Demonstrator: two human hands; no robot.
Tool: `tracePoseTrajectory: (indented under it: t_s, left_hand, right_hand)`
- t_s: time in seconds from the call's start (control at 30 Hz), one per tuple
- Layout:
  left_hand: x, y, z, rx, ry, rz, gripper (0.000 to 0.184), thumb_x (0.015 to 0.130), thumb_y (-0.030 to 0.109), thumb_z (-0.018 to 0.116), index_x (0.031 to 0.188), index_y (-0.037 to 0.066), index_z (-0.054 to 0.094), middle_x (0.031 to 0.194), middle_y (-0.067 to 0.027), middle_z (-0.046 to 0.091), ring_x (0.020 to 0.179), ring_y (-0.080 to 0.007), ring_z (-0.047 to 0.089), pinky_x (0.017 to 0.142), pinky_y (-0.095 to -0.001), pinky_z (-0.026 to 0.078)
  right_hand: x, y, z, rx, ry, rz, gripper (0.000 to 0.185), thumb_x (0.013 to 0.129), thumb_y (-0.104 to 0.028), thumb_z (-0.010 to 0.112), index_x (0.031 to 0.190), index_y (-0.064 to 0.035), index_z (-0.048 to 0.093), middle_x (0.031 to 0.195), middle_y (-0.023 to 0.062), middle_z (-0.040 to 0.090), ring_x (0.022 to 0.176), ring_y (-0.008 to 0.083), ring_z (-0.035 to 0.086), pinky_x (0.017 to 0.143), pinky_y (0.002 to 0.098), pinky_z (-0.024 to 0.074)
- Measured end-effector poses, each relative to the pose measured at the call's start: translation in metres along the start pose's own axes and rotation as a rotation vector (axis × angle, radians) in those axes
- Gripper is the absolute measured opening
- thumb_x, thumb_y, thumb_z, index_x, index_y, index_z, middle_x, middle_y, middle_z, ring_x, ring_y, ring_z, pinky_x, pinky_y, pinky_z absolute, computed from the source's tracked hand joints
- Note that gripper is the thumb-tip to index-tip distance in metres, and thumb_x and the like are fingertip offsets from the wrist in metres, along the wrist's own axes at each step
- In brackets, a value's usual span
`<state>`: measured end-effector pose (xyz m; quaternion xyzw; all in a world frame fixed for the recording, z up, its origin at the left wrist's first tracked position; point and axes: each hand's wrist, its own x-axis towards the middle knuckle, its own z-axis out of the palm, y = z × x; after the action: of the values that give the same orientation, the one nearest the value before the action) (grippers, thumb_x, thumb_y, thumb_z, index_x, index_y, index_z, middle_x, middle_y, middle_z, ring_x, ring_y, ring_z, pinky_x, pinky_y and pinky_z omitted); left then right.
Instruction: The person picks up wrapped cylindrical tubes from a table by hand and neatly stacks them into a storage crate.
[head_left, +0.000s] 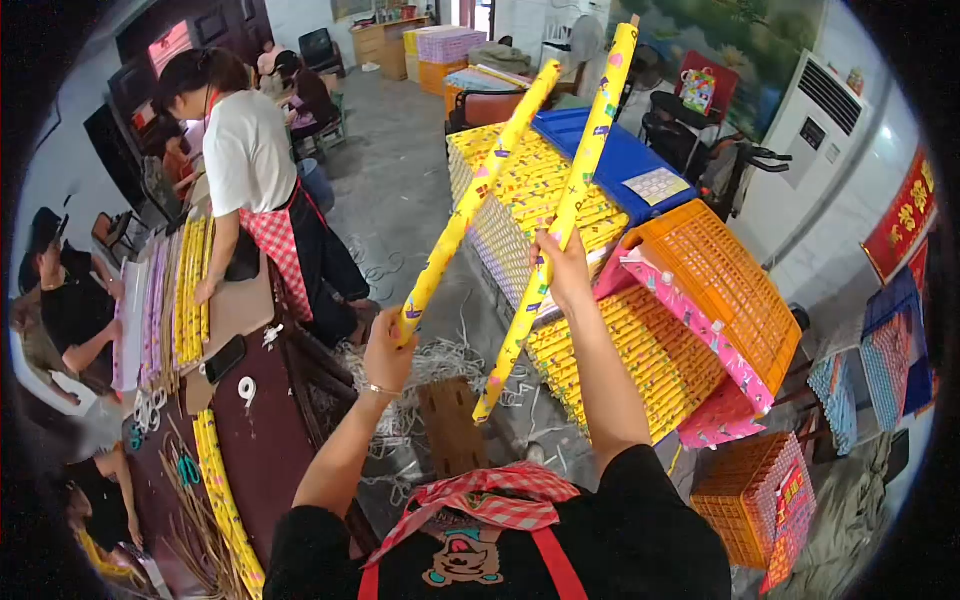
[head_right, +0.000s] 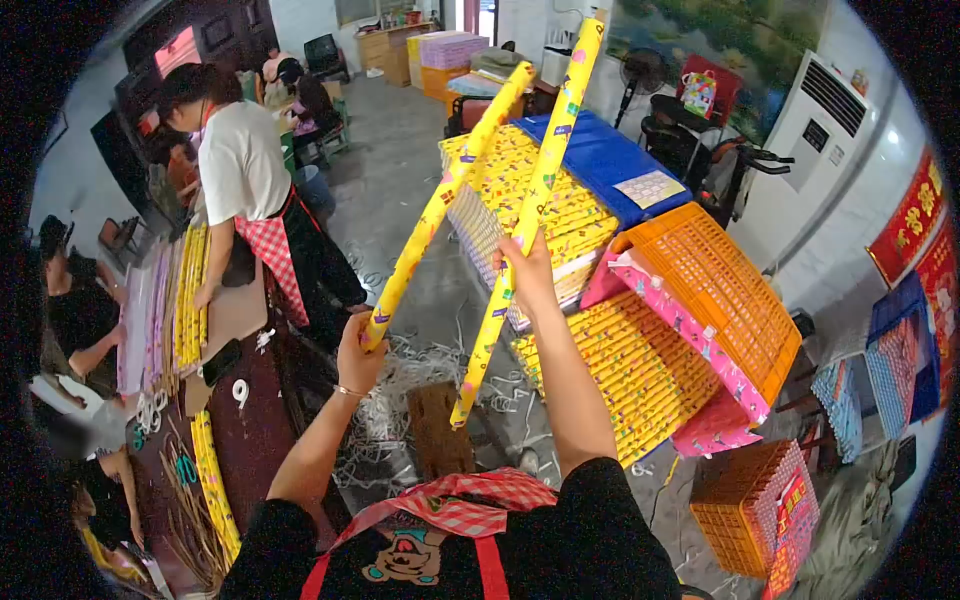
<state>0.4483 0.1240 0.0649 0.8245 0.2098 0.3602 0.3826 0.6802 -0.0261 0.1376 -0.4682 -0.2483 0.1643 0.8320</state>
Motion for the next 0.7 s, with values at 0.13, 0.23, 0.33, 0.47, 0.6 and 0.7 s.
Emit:
tracePoseTrajectory:
  t_s: [0.13, 0.23, 0.33, 0.47, 0.6, 0.7]
  left_hand:
    - [-0.016, 0.007, 0.014, -0.039, 0.025, -0.063, 0.043, 0.067, -0.004, 0.063, 0.106, 0.004, 0.046, 0.092, -0.0069, 0.053, 0.084, -0.0157, 0.051, 0.075, -0.0253, 0.041]
    - [-0.025, 0.013, 0.020, 0.043, 0.123, -0.020, 0.040, 0.070, -0.004, 0.061, 0.106, 0.005, 0.047, 0.095, -0.0089, 0.051, 0.086, -0.0195, 0.052, 0.076, -0.0264, 0.041]
    - [-0.030, 0.019, 0.021, 0.175, 0.193, -0.045, 0.040, 0.069, -0.003, 0.061, 0.106, 0.007, 0.048, 0.095, -0.0111, 0.051, 0.085, -0.0265, 0.053, 0.073, -0.0313, 0.044]
    - [-0.040, 0.011, 0.018, 0.309, 0.221, -0.024, 0.044, 0.068, -0.004, 0.059, 0.108, 0.011, 0.049, 0.097, -0.0117, 0.049, 0.086, -0.0316, 0.052, 0.067, -0.0357, 0.045]
    - [-0.049, 0.009, 0.009, 0.310, 0.156, 0.042, 0.050, 0.065, -0.009, 0.053, 0.111, 0.010, 0.049, 0.098, -0.0127, 0.049, 0.086, -0.0331, 0.051, 0.070, -0.0374, 0.044]
    - [-0.052, 0.022, -0.001, 0.263, 0.026, 0.013, 0.049, 0.067, -0.006, 0.051, 0.114, 0.009, 0.047, 0.098, -0.0156, 0.051, 0.089, -0.0350, 0.051, 0.077, -0.0388, 0.043]
  right_hand:
    - [-0.003, 0.005, 0.001, 0.031, 0.034, 0.038, 0.021, 0.081, -0.006, 0.056, 0.097, -0.0069, 0.042, 0.079, 0.0049, 0.050, 0.067, 0.0156, 0.054, 0.057, 0.0285, 0.0477]
    - [-0.004, 0.012, 0.005, 0.126, -0.008, 0.061, 0.023, 0.082, -0.010, 0.057, 0.098, -0.0070, 0.043, 0.090, 0.0069, 0.052, 0.083, 0.0195, 0.054, 0.068, 0.0361, 0.0513]
    - [-0.010, 0.015, 0.027, 0.194, 0.002, 0.164, 0.023, 0.083, -0.015, 0.057, 0.100, -0.0069, 0.044, 0.097, 0.0087, 0.053, 0.090, 0.0204, 0.053, 0.068, 0.0364, 0.0501]
    - [-0.013, 0.038, 0.045, 0.363, -0.116, 0.090, 0.019, 0.084, -0.016, 0.056, 0.096, -0.0061, 0.046, 0.088, 0.0052, 0.054, 0.076, 0.0144, 0.052, 0.058, 0.0292, 0.0459]
    - [-0.028, 0.038, 0.055, 0.317, 0.019, 0.077, 0.019, 0.084, -0.017, 0.056, 0.096, -0.0044, 0.048, 0.084, 0.0057, 0.055, 0.069, 0.0151, 0.055, 0.058, 0.0270, 0.0472]
    - [-0.025, 0.048, 0.043, 0.379, -0.040, 0.099, 0.023, 0.084, -0.017, 0.055, 0.101, -0.0018, 0.048, 0.089, 0.0078, 0.057, 0.078, 0.0184, 0.058, 0.066, 0.0305, 0.0501]
